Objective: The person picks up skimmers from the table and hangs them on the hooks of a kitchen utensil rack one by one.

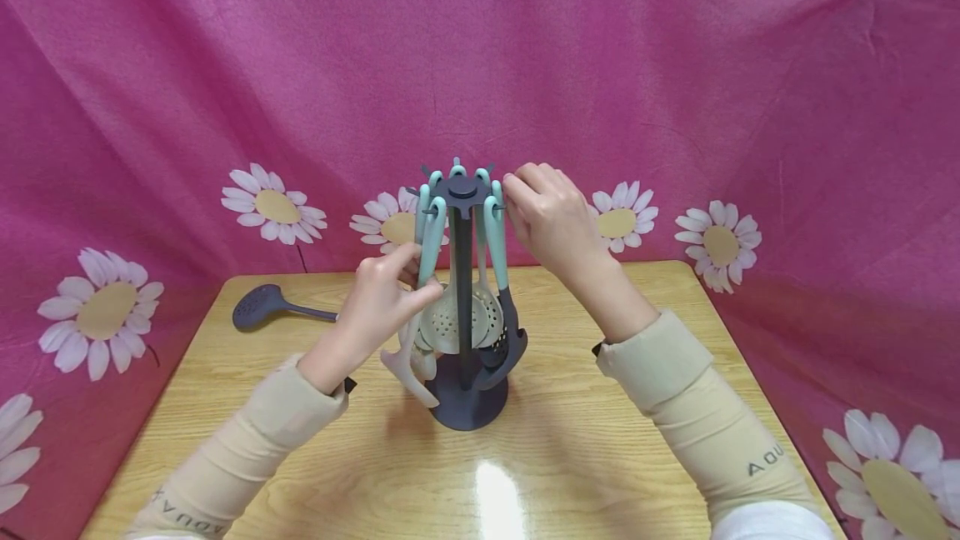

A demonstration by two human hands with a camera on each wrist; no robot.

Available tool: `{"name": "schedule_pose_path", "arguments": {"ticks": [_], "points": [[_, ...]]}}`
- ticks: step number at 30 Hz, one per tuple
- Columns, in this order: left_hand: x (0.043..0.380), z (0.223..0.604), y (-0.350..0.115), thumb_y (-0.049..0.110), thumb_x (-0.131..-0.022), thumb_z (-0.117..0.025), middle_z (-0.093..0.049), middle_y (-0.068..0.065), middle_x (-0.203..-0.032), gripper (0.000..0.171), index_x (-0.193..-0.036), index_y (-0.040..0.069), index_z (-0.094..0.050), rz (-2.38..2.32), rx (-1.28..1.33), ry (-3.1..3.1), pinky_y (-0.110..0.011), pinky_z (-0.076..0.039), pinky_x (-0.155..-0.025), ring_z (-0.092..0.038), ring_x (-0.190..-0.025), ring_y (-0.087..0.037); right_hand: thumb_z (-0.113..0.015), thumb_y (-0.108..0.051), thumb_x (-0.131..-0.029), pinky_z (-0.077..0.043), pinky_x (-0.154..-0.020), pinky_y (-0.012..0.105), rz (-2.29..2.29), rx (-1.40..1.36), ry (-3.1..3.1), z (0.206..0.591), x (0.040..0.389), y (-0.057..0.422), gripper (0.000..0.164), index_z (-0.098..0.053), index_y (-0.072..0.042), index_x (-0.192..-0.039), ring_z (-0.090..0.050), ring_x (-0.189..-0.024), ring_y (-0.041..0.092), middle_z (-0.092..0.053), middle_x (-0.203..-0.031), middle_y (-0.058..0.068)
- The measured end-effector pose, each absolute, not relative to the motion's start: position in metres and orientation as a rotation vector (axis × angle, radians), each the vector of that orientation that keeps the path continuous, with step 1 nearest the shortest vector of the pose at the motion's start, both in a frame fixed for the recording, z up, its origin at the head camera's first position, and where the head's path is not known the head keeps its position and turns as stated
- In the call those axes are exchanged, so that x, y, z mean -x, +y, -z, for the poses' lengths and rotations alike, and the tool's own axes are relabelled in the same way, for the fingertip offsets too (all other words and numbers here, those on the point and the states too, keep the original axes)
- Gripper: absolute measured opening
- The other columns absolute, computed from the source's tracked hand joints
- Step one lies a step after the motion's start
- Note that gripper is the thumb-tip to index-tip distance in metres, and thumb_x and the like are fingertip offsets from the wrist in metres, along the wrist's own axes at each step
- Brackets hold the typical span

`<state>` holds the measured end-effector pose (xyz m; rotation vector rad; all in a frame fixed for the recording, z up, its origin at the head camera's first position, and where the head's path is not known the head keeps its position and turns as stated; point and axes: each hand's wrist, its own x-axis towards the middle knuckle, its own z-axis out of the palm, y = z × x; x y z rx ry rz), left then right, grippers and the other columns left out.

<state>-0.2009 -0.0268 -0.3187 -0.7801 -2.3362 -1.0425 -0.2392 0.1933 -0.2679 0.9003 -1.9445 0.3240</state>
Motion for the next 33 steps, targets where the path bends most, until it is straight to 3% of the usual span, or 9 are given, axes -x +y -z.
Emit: {"name": "schedule_pose_path", "arguments": {"ticks": [15,33], "points": [[0.202,0.326,-0.023,0.007,-0.077,-0.063,-0.062,-0.003,-0.07,0.016,-0.091,0.003,-0.057,1.09,0.784,-2.318,-0.019,-0.049,-0.055,-0.058,-0.059,-0.009,-0.052,0.005,-0.082,-0.045,-0.062,0.036,-0.343,-0.901,-1.937,0.269,0.241,0.193,0.01,-0.06,0.006,-0.087,-0.052,-0.066,0.028,-0.058,-0.078,0.015],[0.204,0.334,-0.025,0.007,-0.078,-0.066,-0.063,-0.005,-0.074,0.021,-0.097,0.002,-0.059,1.136,0.816,-2.225,-0.017,-0.05,-0.059,-0.062,-0.062,-0.01,-0.053,0.004,-0.082,-0.044,-0.061,0.036,-0.341,-0.893,-1.942,0.269,0.239,0.193,0.011,-0.061,0.006,-0.089,-0.051,-0.066,0.028,-0.059,-0.078,0.015]]}}
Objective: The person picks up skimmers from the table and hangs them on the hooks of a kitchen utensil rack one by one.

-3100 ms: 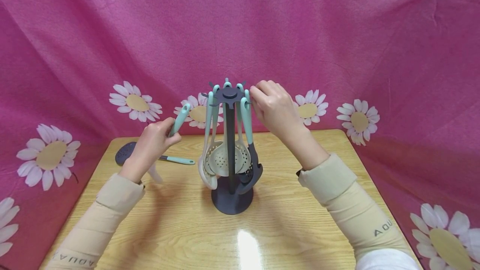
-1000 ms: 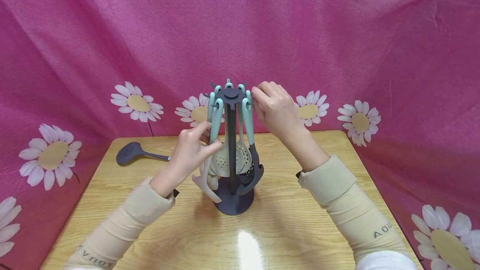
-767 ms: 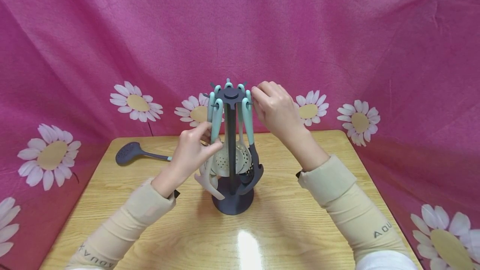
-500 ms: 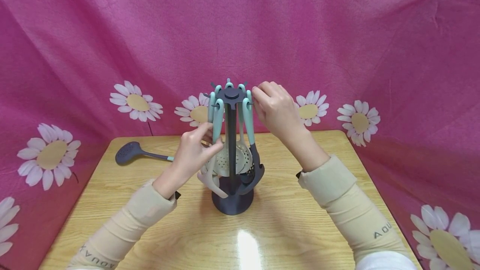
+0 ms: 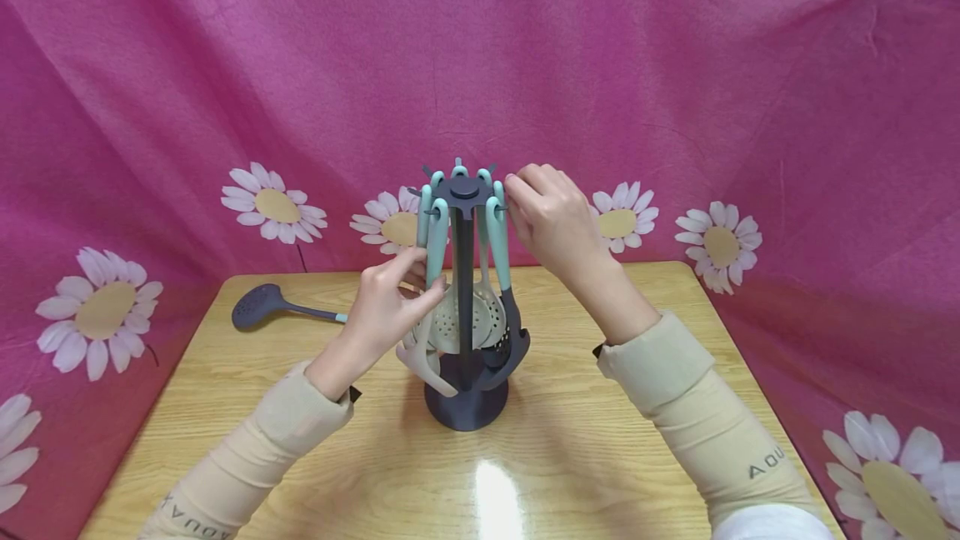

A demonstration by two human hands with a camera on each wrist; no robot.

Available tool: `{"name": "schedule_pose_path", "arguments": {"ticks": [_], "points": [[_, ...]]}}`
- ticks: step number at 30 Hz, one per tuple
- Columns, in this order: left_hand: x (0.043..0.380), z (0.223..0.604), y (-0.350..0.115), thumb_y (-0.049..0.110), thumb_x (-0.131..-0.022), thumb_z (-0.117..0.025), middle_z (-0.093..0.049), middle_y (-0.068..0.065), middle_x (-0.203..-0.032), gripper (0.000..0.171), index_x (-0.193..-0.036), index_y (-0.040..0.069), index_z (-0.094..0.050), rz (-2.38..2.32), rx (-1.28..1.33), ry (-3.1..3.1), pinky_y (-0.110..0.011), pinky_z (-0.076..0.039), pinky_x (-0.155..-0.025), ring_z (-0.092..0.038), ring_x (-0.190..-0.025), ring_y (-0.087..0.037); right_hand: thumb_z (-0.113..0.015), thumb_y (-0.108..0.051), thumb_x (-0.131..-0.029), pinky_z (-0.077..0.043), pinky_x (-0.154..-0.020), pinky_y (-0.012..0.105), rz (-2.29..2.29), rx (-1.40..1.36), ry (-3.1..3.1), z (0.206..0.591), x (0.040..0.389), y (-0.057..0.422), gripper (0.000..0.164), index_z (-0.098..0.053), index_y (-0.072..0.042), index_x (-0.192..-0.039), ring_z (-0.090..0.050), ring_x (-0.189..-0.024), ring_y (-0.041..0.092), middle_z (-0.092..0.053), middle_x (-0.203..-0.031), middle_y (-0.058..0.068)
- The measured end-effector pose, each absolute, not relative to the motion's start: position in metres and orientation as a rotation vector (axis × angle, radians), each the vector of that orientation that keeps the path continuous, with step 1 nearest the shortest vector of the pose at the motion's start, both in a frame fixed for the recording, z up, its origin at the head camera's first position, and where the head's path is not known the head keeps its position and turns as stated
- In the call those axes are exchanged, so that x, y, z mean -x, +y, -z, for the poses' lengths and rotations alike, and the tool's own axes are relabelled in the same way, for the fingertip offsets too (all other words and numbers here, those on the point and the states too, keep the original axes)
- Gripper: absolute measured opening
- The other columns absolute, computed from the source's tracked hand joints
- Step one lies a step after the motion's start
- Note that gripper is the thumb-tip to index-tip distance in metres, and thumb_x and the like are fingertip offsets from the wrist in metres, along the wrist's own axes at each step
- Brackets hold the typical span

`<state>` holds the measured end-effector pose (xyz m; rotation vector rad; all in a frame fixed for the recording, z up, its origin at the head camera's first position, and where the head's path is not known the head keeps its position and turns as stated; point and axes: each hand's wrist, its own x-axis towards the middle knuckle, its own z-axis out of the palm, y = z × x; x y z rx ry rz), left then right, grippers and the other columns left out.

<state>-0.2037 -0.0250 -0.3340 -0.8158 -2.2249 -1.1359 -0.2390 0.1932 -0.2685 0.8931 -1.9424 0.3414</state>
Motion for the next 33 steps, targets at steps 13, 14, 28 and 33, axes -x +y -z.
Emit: {"name": "schedule_pose_path", "arguments": {"ticks": [13,14,28,33], "points": [[0.251,0.358,-0.067,0.003,-0.075,-0.058,-0.063,-0.012,-0.071,0.009,-0.08,-0.002,-0.063,0.788,0.763,-1.693,-0.035,-0.05,-0.052,-0.059,-0.06,-0.023,-0.053,0.006,-0.081,-0.045,-0.063,0.037,-0.339,-0.898,-1.941,0.269,0.24,0.194,0.011,-0.061,0.006,-0.089,-0.052,-0.067,0.029,-0.059,-0.079,0.015],[0.257,0.364,-0.073,0.002,-0.074,-0.057,-0.064,-0.012,-0.073,0.009,-0.08,-0.002,-0.063,0.761,0.749,-1.713,-0.036,-0.05,-0.054,-0.06,-0.062,-0.024,-0.053,0.005,-0.081,-0.045,-0.063,0.037,-0.337,-0.899,-1.94,0.269,0.24,0.194,0.011,-0.061,0.006,-0.089,-0.052,-0.067,0.029,-0.059,-0.079,0.015],[0.305,0.463,-0.134,0.004,-0.074,-0.064,-0.062,-0.012,-0.092,0.026,-0.1,0.0,-0.064,0.286,0.624,-2.441,-0.04,-0.044,-0.07,-0.054,-0.083,-0.029,-0.053,0.006,-0.081,-0.044,-0.06,0.036,-0.344,-0.903,-1.938,0.27,0.24,0.193,0.011,-0.061,0.006,-0.089,-0.051,-0.065,0.027,-0.059,-0.078,0.015],[0.31,0.486,-0.143,0.008,-0.076,-0.064,-0.06,-0.013,-0.104,0.034,-0.11,0.0,-0.06,0.259,0.596,-2.65,-0.044,-0.043,-0.083,-0.054,-0.098,-0.03,-0.055,0.006,-0.08,-0.044,-0.062,0.036,-0.344,-0.899,-1.932,0.27,0.24,0.193,0.011,-0.061,0.007,-0.089,-0.052,-0.067,0.029,-0.059,-0.078,0.015]]}}
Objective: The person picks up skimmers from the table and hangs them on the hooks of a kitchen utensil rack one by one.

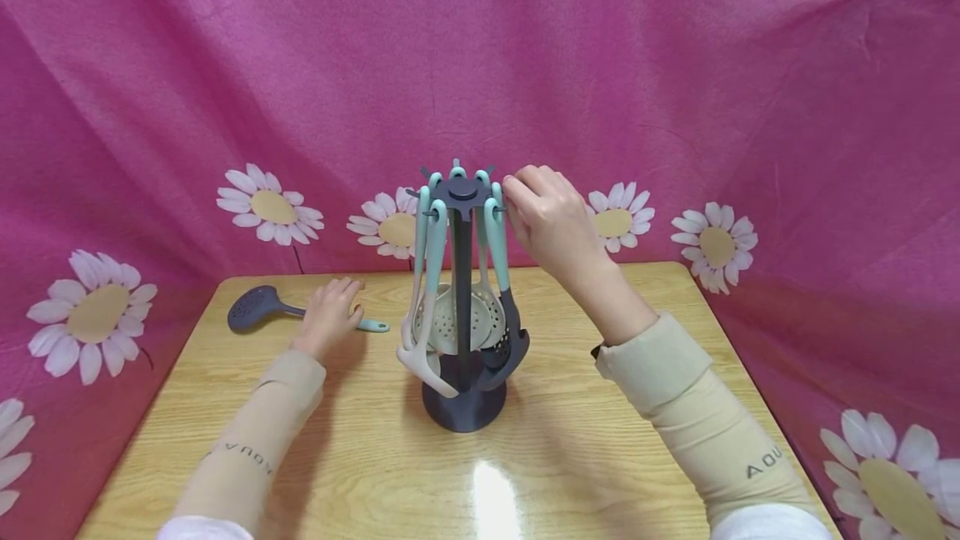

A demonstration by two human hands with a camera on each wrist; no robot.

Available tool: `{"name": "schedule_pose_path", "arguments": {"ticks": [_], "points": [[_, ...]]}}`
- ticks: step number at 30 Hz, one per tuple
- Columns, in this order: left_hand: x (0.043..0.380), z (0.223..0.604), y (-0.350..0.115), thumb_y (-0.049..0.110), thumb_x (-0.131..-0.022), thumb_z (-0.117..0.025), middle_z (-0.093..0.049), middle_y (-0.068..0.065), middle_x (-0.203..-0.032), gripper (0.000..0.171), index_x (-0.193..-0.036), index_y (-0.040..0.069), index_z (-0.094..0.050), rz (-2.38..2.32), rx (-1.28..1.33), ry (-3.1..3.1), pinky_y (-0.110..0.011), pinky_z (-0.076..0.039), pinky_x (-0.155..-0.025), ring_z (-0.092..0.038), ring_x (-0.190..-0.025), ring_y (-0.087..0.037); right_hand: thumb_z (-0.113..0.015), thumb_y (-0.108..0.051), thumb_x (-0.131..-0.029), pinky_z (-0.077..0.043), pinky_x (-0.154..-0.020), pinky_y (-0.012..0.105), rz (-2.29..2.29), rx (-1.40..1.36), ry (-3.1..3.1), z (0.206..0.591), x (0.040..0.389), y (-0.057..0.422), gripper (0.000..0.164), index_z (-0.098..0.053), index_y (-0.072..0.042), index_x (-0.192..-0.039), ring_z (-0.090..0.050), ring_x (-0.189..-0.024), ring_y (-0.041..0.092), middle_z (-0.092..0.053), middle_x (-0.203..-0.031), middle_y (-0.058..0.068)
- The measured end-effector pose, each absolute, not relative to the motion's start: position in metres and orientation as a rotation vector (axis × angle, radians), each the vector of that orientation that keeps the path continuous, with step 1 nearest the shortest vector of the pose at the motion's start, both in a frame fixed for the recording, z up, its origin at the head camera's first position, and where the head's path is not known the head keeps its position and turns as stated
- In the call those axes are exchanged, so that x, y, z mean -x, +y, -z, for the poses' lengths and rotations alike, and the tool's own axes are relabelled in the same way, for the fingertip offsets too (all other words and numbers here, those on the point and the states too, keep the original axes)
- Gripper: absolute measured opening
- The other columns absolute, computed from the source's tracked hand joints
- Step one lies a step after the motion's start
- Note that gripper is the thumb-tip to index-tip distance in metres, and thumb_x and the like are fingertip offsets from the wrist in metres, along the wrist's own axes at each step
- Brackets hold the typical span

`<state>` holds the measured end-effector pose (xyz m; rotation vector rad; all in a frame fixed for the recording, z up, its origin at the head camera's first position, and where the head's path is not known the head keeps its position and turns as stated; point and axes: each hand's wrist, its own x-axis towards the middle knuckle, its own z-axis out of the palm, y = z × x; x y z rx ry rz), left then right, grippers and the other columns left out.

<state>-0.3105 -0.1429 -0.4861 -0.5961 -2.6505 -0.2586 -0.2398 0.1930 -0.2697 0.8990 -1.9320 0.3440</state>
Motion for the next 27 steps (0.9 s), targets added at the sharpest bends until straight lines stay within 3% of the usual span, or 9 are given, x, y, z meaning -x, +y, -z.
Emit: {"name": "schedule_pose_path", "arguments": {"ticks": [5,12,16,23,27], "points": [[0.31,0.501,-0.147,0.009,-0.078,-0.065,-0.054,-0.017,-0.121,0.049,-0.124,0.0,-0.051,0.217,0.553,-2.843,-0.05,-0.036,-0.096,-0.047,-0.115,-0.034,-0.059,0.007,-0.078,-0.045,-0.064,0.037,-0.347,-0.888,-1.932,0.27,0.239,0.193,0.012,-0.061,0.007,-0.089,-0.053,-0.068,0.03,-0.059,-0.079,0.016],[0.306,0.514,-0.151,0.006,-0.081,-0.063,-0.042,-0.021,-0.135,0.057,-0.133,0.002,-0.04,0.185,0.506,-3.078,-0.056,-0.028,-0.1,-0.036,-0.126,-0.038,-0.058,0.006,-0.078,-0.045,-0.065,0.037,-0.344,-0.886,-1.932,0.27,0.239,0.193,0.012,-0.061,0.007,-0.089,-0.053,-0.068,0.031,-0.059,-0.079,0.016],[0.303,0.523,-0.154,0.0,-0.08,-0.062,-0.037,-0.022,-0.138,0.058,-0.134,0.002,-0.04,0.178,0.493,-3.164,-0.06,-0.022,-0.101,-0.031,-0.129,-0.04,-0.058,0.006,-0.078,-0.045,-0.064,0.037,-0.34,-0.887,-1.932,0.27,0.24,0.193,0.011,-0.061,0.007,-0.089,-0.053,-0.068,0.03,-0.059,-0.079,0.016],[0.301,0.534,-0.156,-0.005,-0.079,-0.058,-0.036,-0.021,-0.139,0.061,-0.135,0.005,-0.039,0.092,0.443,-3.177,-0.061,-0.02,-0.102,-0.032,-0.128,-0.039,-0.056,0.005,-0.079,-0.045,-0.063,0.037,-0.342,-0.883,-1.936,0.27,0.239,0.193,0.011,-0.061,0.007,-0.089,-0.053,-0.068,0.03,-0.059,-0.079,0.016],[0.305,0.538,-0.152,-0.01,-0.082,-0.048,-0.033,-0.02,-0.142,0.057,-0.136,0.005,-0.038,0.151,0.406,-3.202,-0.062,-0.016,-0.102,-0.028,-0.13,-0.04,-0.056,0.005,-0.08,-0.046,-0.064,0.037,-0.347,-0.883,-1.939,0.27,0.24,0.193,0.011,-0.062,0.006,-0.089,-0.053,-0.068,0.03,-0.06,-0.079,0.016]]}}
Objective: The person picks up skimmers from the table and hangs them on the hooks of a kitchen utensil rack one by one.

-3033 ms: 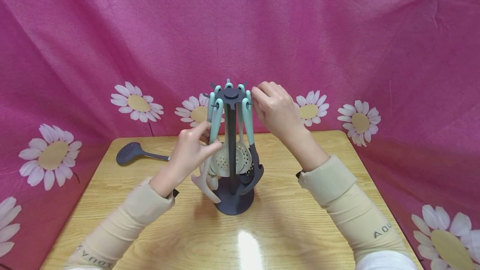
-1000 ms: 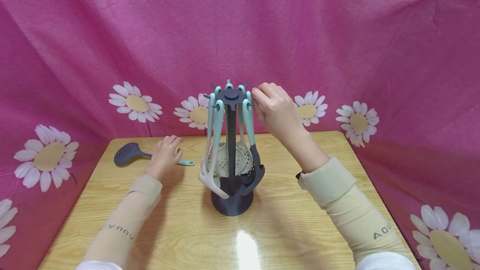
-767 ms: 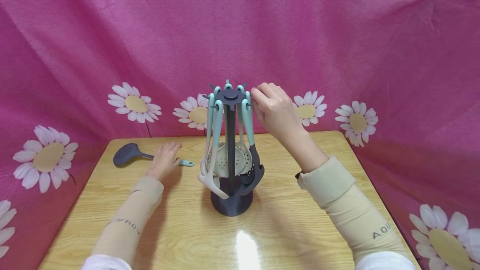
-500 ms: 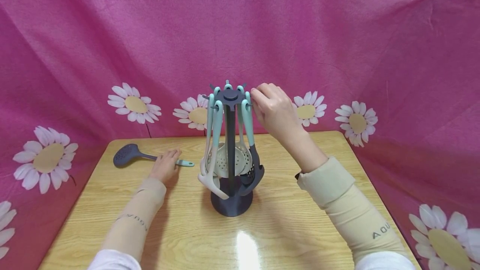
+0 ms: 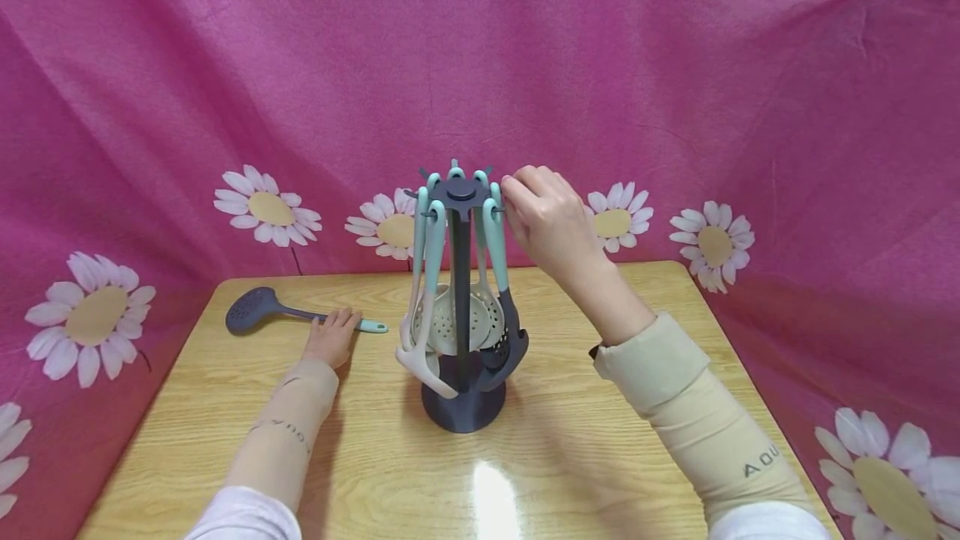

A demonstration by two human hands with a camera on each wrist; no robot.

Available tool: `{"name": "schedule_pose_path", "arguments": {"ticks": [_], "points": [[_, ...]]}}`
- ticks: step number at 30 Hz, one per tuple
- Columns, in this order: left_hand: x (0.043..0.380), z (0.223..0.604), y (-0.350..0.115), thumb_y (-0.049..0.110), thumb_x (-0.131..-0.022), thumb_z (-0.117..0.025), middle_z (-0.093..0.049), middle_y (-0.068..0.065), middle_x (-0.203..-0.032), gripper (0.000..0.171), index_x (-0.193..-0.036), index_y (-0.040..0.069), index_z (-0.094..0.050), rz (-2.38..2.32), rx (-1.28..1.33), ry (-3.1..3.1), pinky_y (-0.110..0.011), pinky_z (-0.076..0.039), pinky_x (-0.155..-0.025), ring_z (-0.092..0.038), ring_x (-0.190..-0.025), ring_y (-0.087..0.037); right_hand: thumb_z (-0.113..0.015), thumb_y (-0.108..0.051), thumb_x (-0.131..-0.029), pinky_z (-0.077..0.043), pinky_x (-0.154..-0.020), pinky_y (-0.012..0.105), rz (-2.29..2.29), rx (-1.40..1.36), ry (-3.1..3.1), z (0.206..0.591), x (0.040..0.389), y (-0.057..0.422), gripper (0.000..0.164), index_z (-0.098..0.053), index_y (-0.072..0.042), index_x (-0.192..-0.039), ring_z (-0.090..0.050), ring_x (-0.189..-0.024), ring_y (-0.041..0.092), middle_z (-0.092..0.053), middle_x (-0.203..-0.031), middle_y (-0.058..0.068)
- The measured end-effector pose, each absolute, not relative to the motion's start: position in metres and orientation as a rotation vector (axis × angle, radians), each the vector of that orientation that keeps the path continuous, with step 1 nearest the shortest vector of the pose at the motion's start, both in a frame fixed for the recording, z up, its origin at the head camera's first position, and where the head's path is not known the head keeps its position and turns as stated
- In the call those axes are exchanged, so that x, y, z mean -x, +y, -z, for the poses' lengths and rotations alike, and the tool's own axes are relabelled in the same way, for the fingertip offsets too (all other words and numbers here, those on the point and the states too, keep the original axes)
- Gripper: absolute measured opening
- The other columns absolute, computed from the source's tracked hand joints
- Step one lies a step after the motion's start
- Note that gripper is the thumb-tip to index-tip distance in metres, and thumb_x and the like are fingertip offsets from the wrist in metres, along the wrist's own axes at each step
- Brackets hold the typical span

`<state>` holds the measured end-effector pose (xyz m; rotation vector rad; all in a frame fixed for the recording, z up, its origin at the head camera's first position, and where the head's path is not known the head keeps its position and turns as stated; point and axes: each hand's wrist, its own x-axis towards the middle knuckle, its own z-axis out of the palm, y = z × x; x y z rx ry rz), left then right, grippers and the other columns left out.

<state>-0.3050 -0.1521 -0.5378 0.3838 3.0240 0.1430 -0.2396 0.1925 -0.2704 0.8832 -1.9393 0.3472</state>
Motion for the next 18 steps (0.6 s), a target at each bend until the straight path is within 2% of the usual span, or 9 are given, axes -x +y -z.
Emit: {"name": "schedule_pose_path", "arguments": {"ticks": [5,8,11,14,18], "points": [[0.328,0.574,-0.152,-0.01,-0.09,-0.032,-0.027,-0.017,-0.146,0.056,-0.142,0.01,-0.03,-0.146,-0.312,3.006,-0.064,-0.005,-0.103,-0.018,-0.135,-0.037,-0.056,0.006,-0.079,-0.046,-0.064,0.037,-0.347,-0.89,-1.936,0.27,0.24,0.193,0.012,-0.062,0.006,-0.089,-0.053,-0.068,0.03,-0.06,-0.079,0.015],[0.334,0.585,-0.152,-0.007,-0.092,-0.03,-0.029,-0.018,-0.145,0.053,-0.142,0.011,-0.03,-0.105,-0.291,2.997,-0.065,-0.005,-0.102,-0.018,-0.135,-0.038,-0.056,0.007,-0.079,-0.046,-0.064,0.037,-0.341,-0.892,-1.937,0.27,0.239,0.192,0.012,-0.062,0.006,-0.09,-0.053,-0.067,0.029,-0.06,-0.079,0.015],[0.327,0.573,-0.147,-0.007,-0.091,-0.032,-0.035,-0.022,-0.14,0.049,-0.138,0.007,-0.036,-0.155,-0.289,2.995,-0.064,-0.009,-0.102,-0.025,-0.132,-0.04,-0.056,0.006,-0.079,-0.046,-0.064,0.036,-0.342,-0.892,-1.94,0.27,0.239,0.193,0.012,-0.062,0.006,-0.09,-0.053,-0.067,0.029,-0.06,-0.079,0.016],[0.31,0.544,-0.14,-0.008,-0.088,-0.037,-0.04,-0.025,-0.134,0.044,-0.131,0.001,-0.043,-0.197,-0.287,2.982,-0.062,-0.017,-0.102,-0.032,-0.127,-0.042,-0.057,0.006,-0.08,-0.047,-0.064,0.036,-0.345,-0.893,-1.944,0.271,0.24,0.193,0.012,-0.062,0.007,-0.09,-0.054,-0.068,0.029,-0.06,-0.079,0.016],[0.297,0.53,-0.135,-0.005,-0.089,-0.035,-0.044,-0.025,-0.13,0.04,-0.128,0.001,-0.046,-0.178,-0.314,3.035,-0.06,-0.021,-0.102,-0.036,-0.124,-0.042,-0.056,0.006,-0.08,-0.046,-0.064,0.036,-0.355,-0.894,-1.942,0.271,0.24,0.194,0.012,-0.061,0.007,-0.09,-0.054,-0.068,0.029,-0.06,-0.079,0.016]]}}
